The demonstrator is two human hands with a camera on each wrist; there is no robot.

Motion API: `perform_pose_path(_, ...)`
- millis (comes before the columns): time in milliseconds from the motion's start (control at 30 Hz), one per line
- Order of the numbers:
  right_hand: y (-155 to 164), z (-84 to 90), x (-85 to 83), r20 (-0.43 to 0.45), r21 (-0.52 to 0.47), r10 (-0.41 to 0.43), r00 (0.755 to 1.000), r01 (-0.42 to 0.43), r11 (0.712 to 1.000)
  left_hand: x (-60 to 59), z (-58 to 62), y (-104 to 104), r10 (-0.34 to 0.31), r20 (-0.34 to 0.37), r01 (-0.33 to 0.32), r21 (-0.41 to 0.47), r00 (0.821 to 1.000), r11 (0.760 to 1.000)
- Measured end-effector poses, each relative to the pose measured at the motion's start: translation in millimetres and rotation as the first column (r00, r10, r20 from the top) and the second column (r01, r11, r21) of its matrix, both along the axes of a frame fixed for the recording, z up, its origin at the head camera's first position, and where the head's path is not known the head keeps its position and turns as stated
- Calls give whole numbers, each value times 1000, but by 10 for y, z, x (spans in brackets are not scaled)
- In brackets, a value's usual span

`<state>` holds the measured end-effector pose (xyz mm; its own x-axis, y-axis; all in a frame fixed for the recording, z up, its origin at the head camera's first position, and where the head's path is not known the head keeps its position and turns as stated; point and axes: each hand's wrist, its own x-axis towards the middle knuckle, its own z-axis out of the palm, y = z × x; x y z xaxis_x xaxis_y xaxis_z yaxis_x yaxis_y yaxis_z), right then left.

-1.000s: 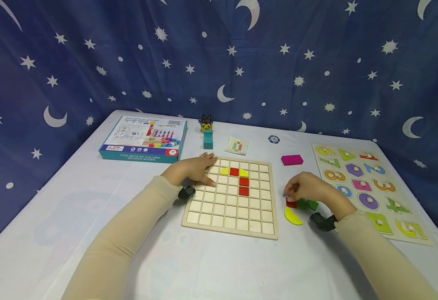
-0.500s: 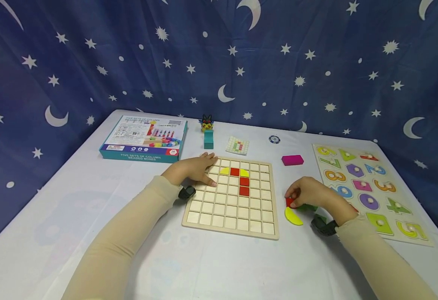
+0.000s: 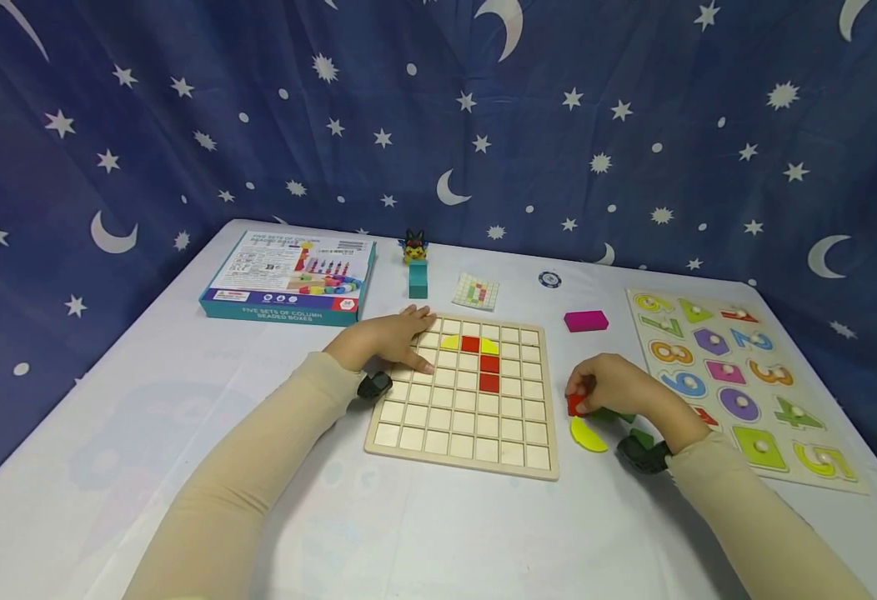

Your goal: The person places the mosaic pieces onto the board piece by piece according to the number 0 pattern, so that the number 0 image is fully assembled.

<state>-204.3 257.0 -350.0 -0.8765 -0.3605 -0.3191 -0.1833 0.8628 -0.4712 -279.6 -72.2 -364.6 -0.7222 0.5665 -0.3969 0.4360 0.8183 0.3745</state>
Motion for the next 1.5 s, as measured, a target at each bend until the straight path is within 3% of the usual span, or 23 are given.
perform_pose_path(567, -44, 179, -96, -29, -64, 8, 1000, -10, 998, 0, -5, 0, 3, -2, -3, -4, 1000, 1000)
perform_pose_path(1000, -530, 178, -184, -23, -103, 72, 997, -74, 992, 5, -12, -4, 11, -4, -11, 1, 1000, 1000)
perform_pose_path(1200, -781, 173, -183, -22, -119, 140, 990, -142, 983, 13, 5, 5, 9, 2, -9, 0, 1000, 1000)
perform_pose_path(1500, -972, 94, -171, -11, -76, 216, 976, -216, 973, 7, -2, 2, -4, -1, 4, -6, 1000, 1000)
